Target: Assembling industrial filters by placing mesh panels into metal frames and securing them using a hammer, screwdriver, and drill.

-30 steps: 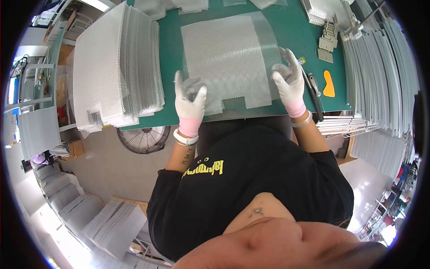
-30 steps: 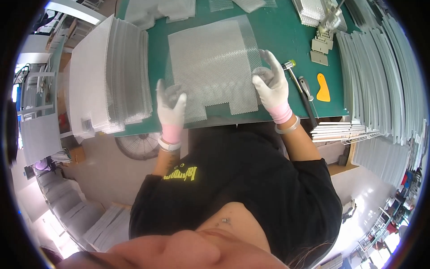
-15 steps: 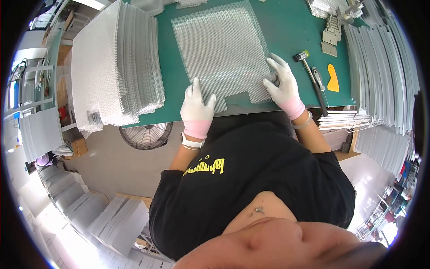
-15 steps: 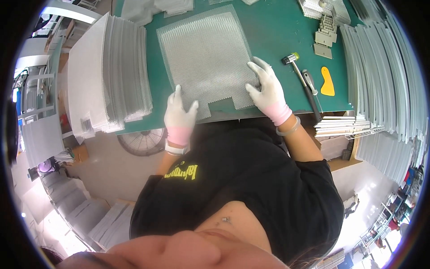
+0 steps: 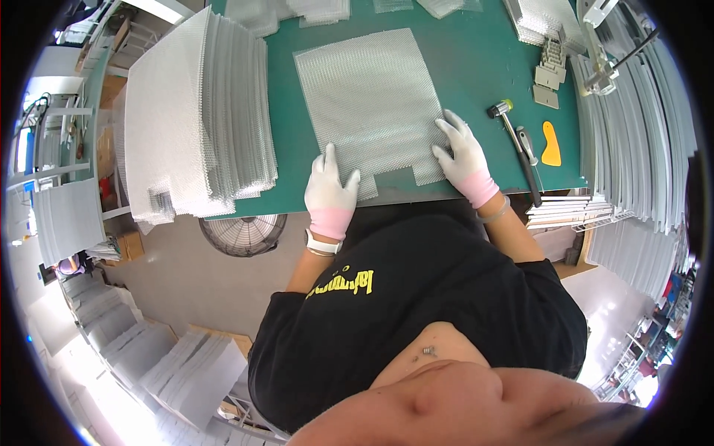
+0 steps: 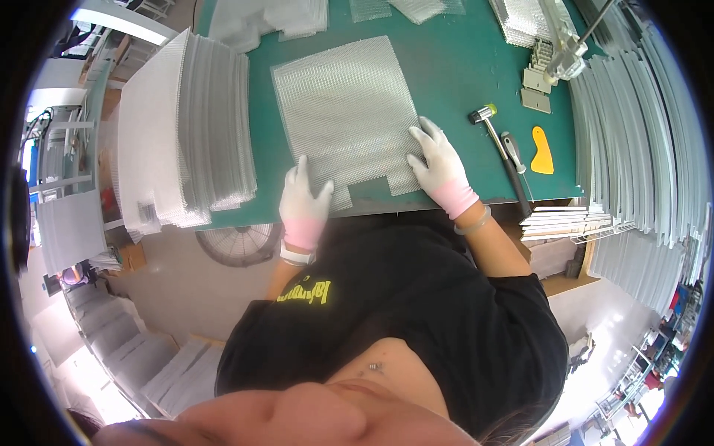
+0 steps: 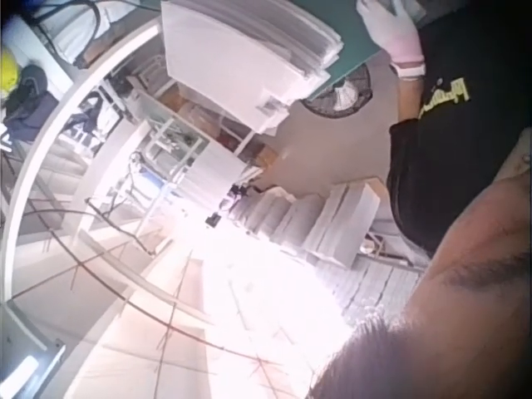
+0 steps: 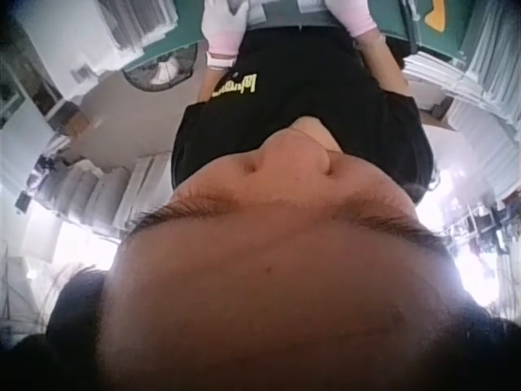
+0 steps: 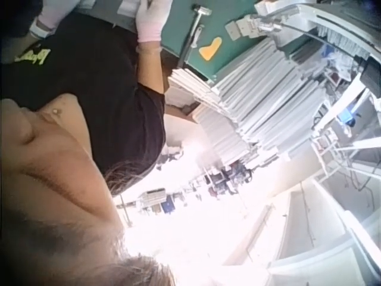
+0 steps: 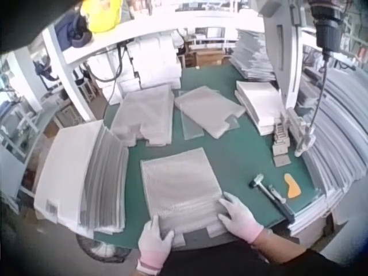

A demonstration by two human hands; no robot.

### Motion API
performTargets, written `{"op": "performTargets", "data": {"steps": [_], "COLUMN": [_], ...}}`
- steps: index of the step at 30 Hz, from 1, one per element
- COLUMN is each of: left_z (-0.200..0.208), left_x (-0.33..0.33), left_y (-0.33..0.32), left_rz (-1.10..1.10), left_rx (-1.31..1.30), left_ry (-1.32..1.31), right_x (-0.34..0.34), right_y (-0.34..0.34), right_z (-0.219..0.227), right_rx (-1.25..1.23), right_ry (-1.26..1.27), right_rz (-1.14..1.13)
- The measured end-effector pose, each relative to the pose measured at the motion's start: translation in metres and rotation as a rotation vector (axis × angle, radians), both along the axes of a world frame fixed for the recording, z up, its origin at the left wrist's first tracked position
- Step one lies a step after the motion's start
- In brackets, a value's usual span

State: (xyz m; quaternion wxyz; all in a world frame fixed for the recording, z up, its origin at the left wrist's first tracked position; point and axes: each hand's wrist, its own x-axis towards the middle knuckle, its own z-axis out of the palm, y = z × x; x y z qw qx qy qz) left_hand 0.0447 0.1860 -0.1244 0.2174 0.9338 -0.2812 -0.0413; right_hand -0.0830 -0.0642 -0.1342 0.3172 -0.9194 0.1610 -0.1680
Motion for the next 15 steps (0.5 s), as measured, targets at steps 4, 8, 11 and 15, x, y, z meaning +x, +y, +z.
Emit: {"op": "performTargets", "data": {"steps": [4,8,11,15], "left_z": [-0.001,0.014,0.01,-0.005], "left_x": [0.003,0.008,0.014,0.035], "left_y": [0.0,-0.003,0.003,0.003], "left_rz": [-0.003,0.057,-0.042,-0.202], "left_rx": [-0.024,0.062,0.12,0.211], "left_ry": [0.004,0.09,-0.087,-0.071], "right_x": [0.001,0.01,0.026,0.122], "right_y": [-0.001,-0.005,-0.039,-0.153], "right_z": [0.005,0.02,0.041,0.036], "right_rx": [-0.009,-0.073,-0.187,-0.349], "right_ry": [0.024,0.05,0.27,-0.006], "right_rz": [0.003,0.003,0.173,-0.135]}}
